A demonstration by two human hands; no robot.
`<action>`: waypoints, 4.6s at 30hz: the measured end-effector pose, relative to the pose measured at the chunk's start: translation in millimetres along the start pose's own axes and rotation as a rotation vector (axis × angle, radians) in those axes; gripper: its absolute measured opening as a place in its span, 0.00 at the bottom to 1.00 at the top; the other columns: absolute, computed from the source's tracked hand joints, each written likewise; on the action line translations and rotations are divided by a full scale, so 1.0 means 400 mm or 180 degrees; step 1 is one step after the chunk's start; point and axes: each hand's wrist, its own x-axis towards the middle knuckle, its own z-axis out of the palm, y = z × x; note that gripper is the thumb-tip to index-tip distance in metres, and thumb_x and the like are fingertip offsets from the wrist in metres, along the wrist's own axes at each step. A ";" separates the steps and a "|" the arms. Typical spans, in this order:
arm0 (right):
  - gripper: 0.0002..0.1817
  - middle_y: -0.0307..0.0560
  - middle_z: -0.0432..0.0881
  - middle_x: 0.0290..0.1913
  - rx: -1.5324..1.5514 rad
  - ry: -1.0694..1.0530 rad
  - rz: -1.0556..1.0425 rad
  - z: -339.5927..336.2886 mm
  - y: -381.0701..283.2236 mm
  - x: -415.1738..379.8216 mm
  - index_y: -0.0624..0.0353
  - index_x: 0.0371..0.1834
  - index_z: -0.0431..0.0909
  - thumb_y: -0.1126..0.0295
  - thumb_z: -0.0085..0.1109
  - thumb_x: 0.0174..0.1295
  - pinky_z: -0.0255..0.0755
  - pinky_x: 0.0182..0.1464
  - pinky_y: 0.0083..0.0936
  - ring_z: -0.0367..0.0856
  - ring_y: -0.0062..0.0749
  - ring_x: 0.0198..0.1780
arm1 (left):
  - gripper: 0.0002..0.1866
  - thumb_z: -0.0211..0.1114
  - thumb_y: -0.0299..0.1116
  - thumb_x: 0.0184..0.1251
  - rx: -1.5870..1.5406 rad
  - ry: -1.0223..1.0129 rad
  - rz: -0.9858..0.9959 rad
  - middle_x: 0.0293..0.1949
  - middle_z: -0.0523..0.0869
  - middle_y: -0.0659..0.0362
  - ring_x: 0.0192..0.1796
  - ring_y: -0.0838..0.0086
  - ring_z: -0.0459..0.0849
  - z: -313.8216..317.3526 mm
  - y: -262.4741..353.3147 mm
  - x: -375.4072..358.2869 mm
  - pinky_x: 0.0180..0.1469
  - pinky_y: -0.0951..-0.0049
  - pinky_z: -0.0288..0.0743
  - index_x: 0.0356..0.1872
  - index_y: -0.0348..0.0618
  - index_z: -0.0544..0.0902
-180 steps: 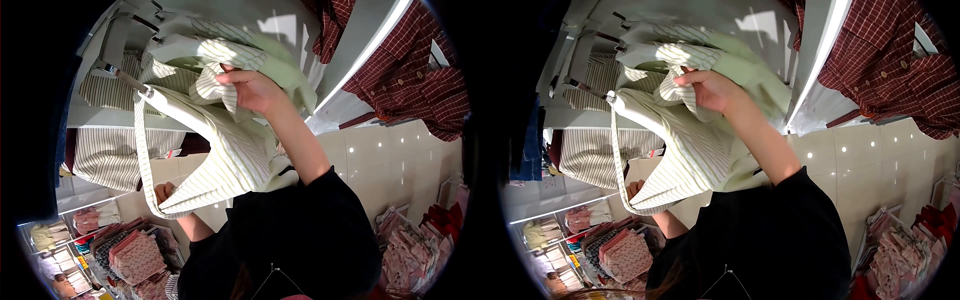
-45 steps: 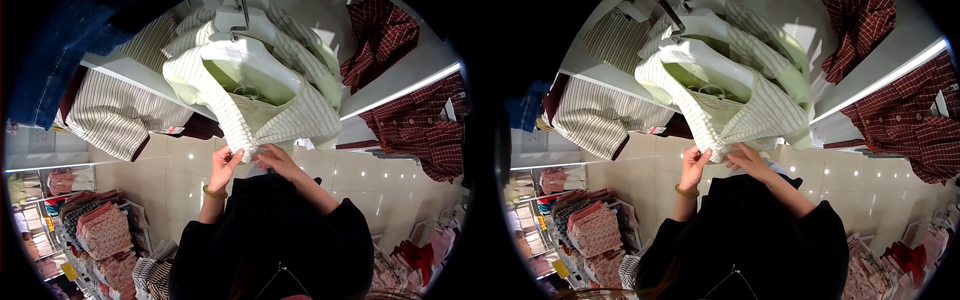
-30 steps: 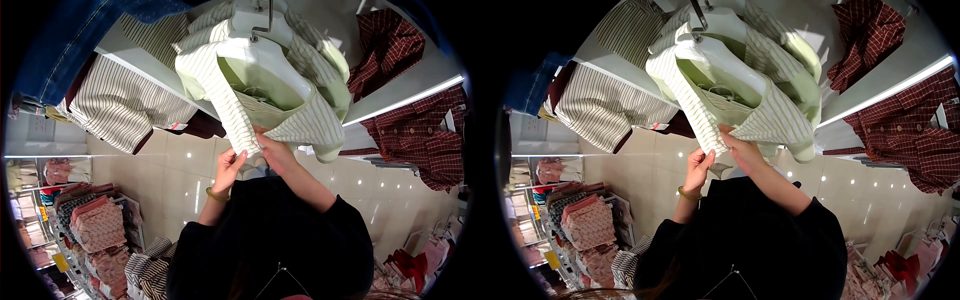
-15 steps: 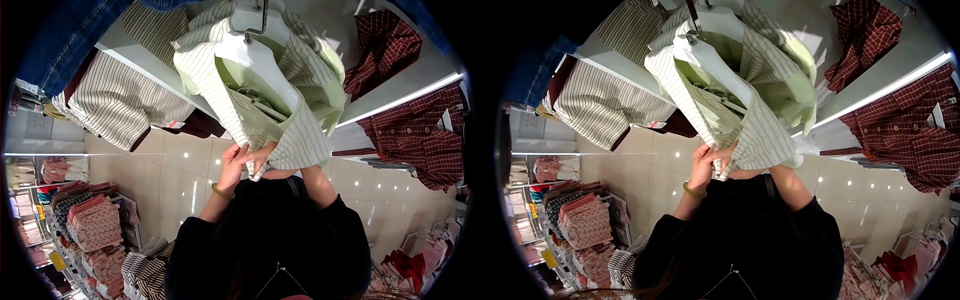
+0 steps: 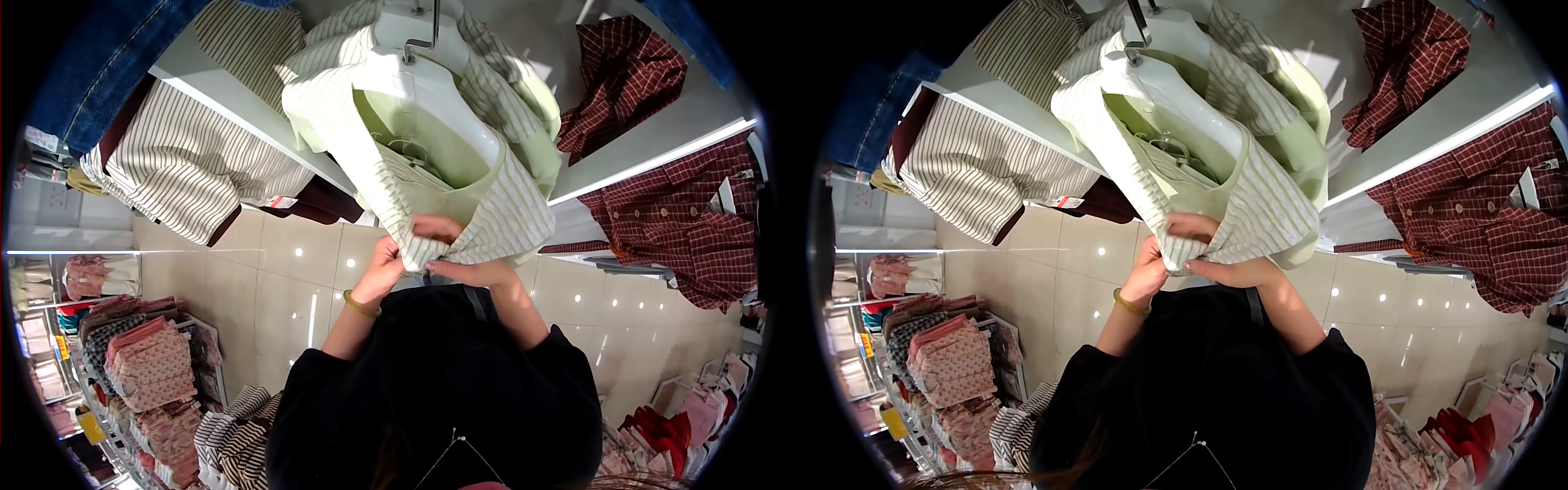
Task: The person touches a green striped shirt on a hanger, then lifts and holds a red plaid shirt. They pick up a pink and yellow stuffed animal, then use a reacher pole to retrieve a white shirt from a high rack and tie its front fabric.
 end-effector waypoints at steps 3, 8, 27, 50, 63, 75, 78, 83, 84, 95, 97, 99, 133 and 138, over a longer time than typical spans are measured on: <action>0.28 0.48 0.74 0.50 -0.0582 0.1056 -0.0040 0.018 0.032 -0.052 0.62 0.57 0.66 0.76 0.62 0.50 0.68 0.52 0.24 0.74 0.29 0.52 | 0.11 0.57 0.25 0.62 0.0109 0.0059 0.0117 0.39 0.82 0.64 0.37 0.86 0.77 0.003 0.009 -0.002 0.38 0.85 0.68 0.45 0.37 0.78; 0.20 0.48 0.78 0.43 -0.1771 0.0156 0.1674 -0.002 -0.140 -0.120 0.61 0.47 0.74 0.74 0.64 0.49 0.72 0.42 0.26 0.78 0.36 0.44 | 0.05 0.61 0.28 0.63 0.0371 0.0554 -0.0108 0.30 0.79 0.70 0.30 0.89 0.71 -0.003 0.028 -0.011 0.33 0.85 0.65 0.37 0.39 0.78; 0.18 0.59 0.82 0.37 -0.2112 -0.3045 0.4546 -0.164 0.140 0.183 0.66 0.46 0.77 0.64 0.46 0.61 0.76 0.35 0.38 0.82 0.42 0.34 | 0.09 0.58 0.31 0.66 0.1347 0.0792 0.0361 0.22 0.76 0.71 0.22 0.91 0.61 0.107 0.059 -0.011 0.22 0.85 0.53 0.37 0.34 0.81; 0.17 0.38 0.77 0.32 -0.1342 0.1059 0.0229 -0.059 -0.094 0.168 0.63 0.45 0.78 0.85 0.44 0.56 0.61 0.33 0.13 0.68 0.15 0.31 | 0.08 0.59 0.23 0.63 0.0298 0.0764 0.0321 0.31 0.80 0.65 0.29 0.91 0.70 0.041 0.073 -0.046 0.29 0.88 0.62 0.42 0.33 0.79; 0.23 0.41 0.71 0.28 -0.2570 0.1518 -0.1117 -0.016 -0.248 0.202 0.55 0.47 0.79 0.87 0.46 0.50 0.60 0.25 0.15 0.67 0.23 0.23 | 0.03 0.57 0.23 0.62 0.0485 0.0710 0.0687 0.34 0.80 0.60 0.20 0.89 0.61 0.054 0.103 -0.030 0.22 0.87 0.52 0.32 0.37 0.79; 0.11 0.43 0.71 0.56 -0.4907 -0.2140 -0.3021 0.032 0.067 0.069 0.58 0.33 0.80 0.66 0.51 0.52 0.60 0.61 0.39 0.64 0.37 0.60 | 0.32 0.35 0.54 0.71 -0.1286 -0.0129 -0.0382 0.52 0.75 0.54 0.48 0.71 0.76 -0.124 -0.001 0.006 0.50 0.74 0.71 0.54 0.32 0.69; 0.11 0.45 0.70 0.58 -0.4887 -0.2180 -0.2542 0.018 0.114 0.035 0.56 0.32 0.81 0.65 0.51 0.53 0.55 0.65 0.41 0.62 0.39 0.63 | 0.32 0.33 0.55 0.71 -0.1592 -0.0192 -0.0481 0.51 0.74 0.55 0.46 0.72 0.77 -0.103 -0.008 0.017 0.48 0.76 0.71 0.54 0.35 0.69; 0.08 0.46 0.75 0.50 -0.4376 -0.1913 -0.2213 0.020 0.149 0.004 0.57 0.28 0.80 0.68 0.53 0.48 0.59 0.63 0.38 0.68 0.38 0.58 | 0.16 0.52 0.35 0.68 -0.0531 0.0150 -0.0397 0.40 0.76 0.63 0.40 0.80 0.75 -0.125 -0.059 0.023 0.42 0.80 0.70 0.53 0.38 0.70; 0.07 0.46 0.76 0.48 -0.4091 -0.1761 -0.2160 0.017 0.155 -0.005 0.58 0.28 0.79 0.70 0.54 0.47 0.60 0.62 0.37 0.69 0.38 0.57 | 0.15 0.57 0.24 0.62 -0.0681 -0.0048 -0.0437 0.37 0.77 0.66 0.39 0.84 0.74 -0.119 -0.052 0.033 0.42 0.82 0.69 0.51 0.37 0.72; 0.16 0.50 0.74 0.48 -0.4467 0.2575 -0.2432 -0.054 -0.027 -0.063 0.59 0.40 0.76 0.77 0.59 0.45 0.71 0.45 0.39 0.75 0.42 0.47 | 0.11 0.55 0.24 0.64 0.0942 0.0090 0.0046 0.40 0.79 0.64 0.38 0.85 0.74 -0.186 -0.105 0.074 0.42 0.83 0.68 0.47 0.34 0.73; 0.19 0.52 0.73 0.48 -0.4967 0.3323 -0.2172 -0.055 -0.130 -0.025 0.59 0.45 0.75 0.76 0.60 0.45 0.71 0.43 0.38 0.75 0.43 0.45 | 0.12 0.54 0.24 0.65 0.0977 0.0059 0.0011 0.41 0.80 0.62 0.40 0.83 0.76 -0.213 -0.093 0.066 0.43 0.81 0.69 0.49 0.33 0.72; 0.26 0.55 0.73 0.46 -0.3873 0.2632 -0.0935 -0.060 -0.184 0.000 0.61 0.52 0.70 0.73 0.62 0.46 0.71 0.42 0.37 0.75 0.46 0.43 | 0.15 0.54 0.27 0.64 -0.0113 0.0151 0.0070 0.45 0.80 0.56 0.46 0.74 0.78 -0.219 -0.062 0.046 0.49 0.74 0.72 0.51 0.34 0.70; 0.21 0.52 0.75 0.44 -0.4595 0.3535 -0.1774 -0.052 -0.099 -0.024 0.62 0.46 0.73 0.82 0.60 0.45 0.69 0.44 0.35 0.74 0.46 0.43 | 0.13 0.61 0.22 0.56 0.2715 0.0521 0.0818 0.40 0.81 0.58 0.43 0.74 0.77 -0.082 0.010 0.074 0.46 0.77 0.67 0.44 0.39 0.78; 0.16 0.52 0.76 0.40 -0.3187 0.2935 -0.1133 -0.031 0.043 -0.057 0.62 0.41 0.74 0.79 0.63 0.46 0.69 0.43 0.33 0.74 0.45 0.43 | 0.12 0.63 0.23 0.54 0.2618 0.0624 0.1226 0.36 0.82 0.57 0.38 0.72 0.79 -0.041 0.041 0.133 0.43 0.76 0.69 0.42 0.38 0.78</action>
